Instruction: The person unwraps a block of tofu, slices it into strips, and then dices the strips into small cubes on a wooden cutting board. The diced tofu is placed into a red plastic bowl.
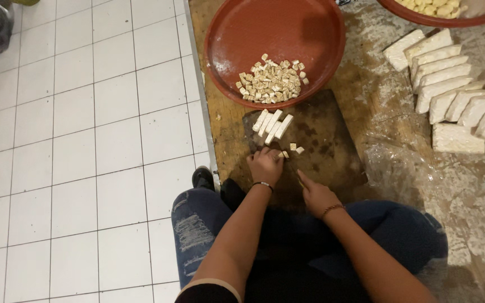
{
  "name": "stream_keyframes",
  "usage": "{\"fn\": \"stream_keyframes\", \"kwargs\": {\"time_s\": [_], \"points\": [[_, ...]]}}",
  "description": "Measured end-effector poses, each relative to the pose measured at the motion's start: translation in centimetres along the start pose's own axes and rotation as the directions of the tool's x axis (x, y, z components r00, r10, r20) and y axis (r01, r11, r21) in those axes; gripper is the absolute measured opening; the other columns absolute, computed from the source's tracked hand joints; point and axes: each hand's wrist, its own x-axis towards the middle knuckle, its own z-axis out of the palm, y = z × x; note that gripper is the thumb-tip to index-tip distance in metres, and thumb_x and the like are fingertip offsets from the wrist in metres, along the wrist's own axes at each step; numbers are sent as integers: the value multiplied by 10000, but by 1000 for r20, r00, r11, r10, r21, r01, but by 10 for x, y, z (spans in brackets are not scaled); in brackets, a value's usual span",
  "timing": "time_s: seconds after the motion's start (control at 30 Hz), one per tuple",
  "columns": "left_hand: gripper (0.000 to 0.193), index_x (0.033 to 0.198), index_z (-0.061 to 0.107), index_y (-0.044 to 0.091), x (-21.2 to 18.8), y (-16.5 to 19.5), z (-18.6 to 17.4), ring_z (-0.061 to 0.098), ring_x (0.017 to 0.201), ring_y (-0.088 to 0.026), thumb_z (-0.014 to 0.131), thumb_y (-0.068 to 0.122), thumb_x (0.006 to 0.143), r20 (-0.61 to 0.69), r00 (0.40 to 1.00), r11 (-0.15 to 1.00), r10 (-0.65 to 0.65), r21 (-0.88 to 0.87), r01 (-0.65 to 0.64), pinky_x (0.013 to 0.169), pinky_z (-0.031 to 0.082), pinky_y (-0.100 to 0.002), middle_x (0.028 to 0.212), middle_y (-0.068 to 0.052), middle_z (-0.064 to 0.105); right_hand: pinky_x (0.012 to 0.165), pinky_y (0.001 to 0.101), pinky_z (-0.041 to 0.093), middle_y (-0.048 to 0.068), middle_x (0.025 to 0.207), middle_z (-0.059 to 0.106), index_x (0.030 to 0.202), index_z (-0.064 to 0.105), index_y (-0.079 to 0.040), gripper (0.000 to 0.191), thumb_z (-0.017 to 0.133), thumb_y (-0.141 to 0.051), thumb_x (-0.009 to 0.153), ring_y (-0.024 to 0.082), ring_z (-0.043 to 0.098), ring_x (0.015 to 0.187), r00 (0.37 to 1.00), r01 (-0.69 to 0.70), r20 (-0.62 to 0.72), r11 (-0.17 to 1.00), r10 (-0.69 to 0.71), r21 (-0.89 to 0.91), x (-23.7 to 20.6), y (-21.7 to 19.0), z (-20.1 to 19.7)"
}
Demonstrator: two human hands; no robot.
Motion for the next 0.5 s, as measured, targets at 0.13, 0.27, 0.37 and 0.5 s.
{"fn": "stream_keyframes", "kwargs": {"time_s": [0.13,0.27,0.37,0.5], "points": [[224,997,783,210,-1,-3,0,619,1011,-296,790,322,804,-15,1000,1000,21,-5,-21,937,385,-510,1042,-32,705,939,507,528,240,1206,686,1535,427,-336,593,486,-228,954,443,662,1065,987,103,-136,990,-89,94,1,1,-8],[221,1008,786,218,1,-3,0,625,1033,-272,795,312,808,-27,998,999,48,-13,-48,952,389,-498,1058,-11,715,976,490,519,205,1255,681,1538,427,-352,593,500,-232,962,424,654,1119,992,40,-122,995,-29,88,3,1,-13],[255,1078,785,220,6,-3,-1,623,1048,-261,783,311,839,53,998,999,31,17,-32,949,385,-497,1083,-6,722,989,476,524,205,1255,686,1567,396,-365,607,479,-233,980,412,662,1129,997,-16,-72,997,22,79,2,-1,-15],[562,1205,747,147,6,-6,-5,606,1034,-295,839,404,714,-97,989,994,111,-2,-112,913,367,-531,1111,-66,709,979,475,519,195,1310,655,1531,434,-339,592,502,-219,955,412,639,1152,978,148,-167,979,-125,137,0,-4,-16]]}}
